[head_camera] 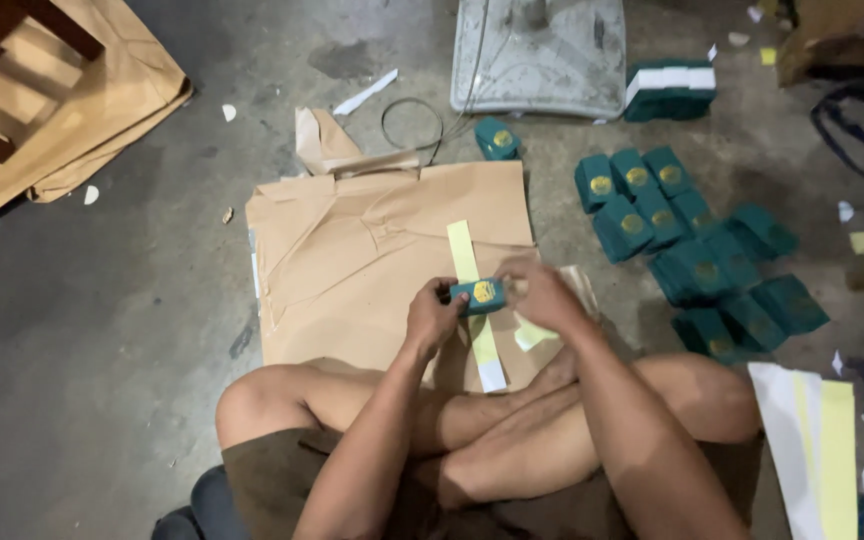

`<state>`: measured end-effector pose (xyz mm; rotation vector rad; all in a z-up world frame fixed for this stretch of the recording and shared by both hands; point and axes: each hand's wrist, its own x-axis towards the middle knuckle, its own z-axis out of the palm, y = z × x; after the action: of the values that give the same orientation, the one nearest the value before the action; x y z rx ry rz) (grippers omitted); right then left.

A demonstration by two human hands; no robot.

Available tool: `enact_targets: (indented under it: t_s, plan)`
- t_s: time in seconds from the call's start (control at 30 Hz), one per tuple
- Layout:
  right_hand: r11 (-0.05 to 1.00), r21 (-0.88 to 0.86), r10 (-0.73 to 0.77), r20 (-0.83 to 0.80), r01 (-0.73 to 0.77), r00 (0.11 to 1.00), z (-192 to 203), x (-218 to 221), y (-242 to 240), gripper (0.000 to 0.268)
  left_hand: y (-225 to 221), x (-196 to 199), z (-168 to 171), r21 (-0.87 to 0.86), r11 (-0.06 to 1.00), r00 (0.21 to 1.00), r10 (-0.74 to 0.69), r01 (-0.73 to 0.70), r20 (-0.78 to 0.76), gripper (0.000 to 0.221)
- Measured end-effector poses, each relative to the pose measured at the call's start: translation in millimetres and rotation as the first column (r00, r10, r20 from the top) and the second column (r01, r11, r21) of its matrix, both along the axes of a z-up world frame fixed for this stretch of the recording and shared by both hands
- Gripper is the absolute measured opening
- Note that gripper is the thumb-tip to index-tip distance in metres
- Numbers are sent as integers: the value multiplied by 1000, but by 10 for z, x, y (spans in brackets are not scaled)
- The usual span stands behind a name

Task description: Applying gold-colored circular labels to the front of green booklets.

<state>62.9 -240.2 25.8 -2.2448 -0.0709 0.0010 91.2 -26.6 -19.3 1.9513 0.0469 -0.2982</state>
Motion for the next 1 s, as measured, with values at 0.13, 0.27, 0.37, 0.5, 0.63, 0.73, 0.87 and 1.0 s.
enact_targets:
  t_s: [0.13, 0.27, 0.37, 0.5, 0.63, 0.73, 0.87, 1.0]
  plan:
    - [698, 619, -57, -454, 361, 889, -1597, 97, -451, 34, 74, -55, 76, 35, 998, 995, -46, 49, -90, 43]
    - [665, 495, -91, -690, 559, 718, -1032, 103, -162, 35, 67, 33, 57, -53, 996, 986, -75, 67, -151, 44]
    - [724, 354, -127, -775, 592, 619, -624, 91, 42, 43, 107, 161, -81, -115, 993, 962, -19, -13, -272, 47]
    - [724, 367, -89, -790, 584, 607, -436, 88, 82, 46, 139, 435, -547, -264, 949, 911, 54, -175, -410, 62]
    - [739, 365, -72, -793, 566, 605, -458, 92, 69, 47, 62, 616, -510, -312, 927, 876, 33, -206, -481, 65]
    - [733, 375, -72, -787, 568, 613, -526, 99, 63, 47, 36, 674, -461, -300, 936, 858, 2, -182, -514, 68]
    - [740, 357, -85, -790, 570, 607, -339, 95, 84, 47, 10, 644, -302, -311, 934, 849, -14, -178, -528, 70]
    - [744, 363, -79, -787, 561, 612, -291, 71, 82, 48, 28, 645, -404, -351, 918, 852, -27, -186, -522, 72]
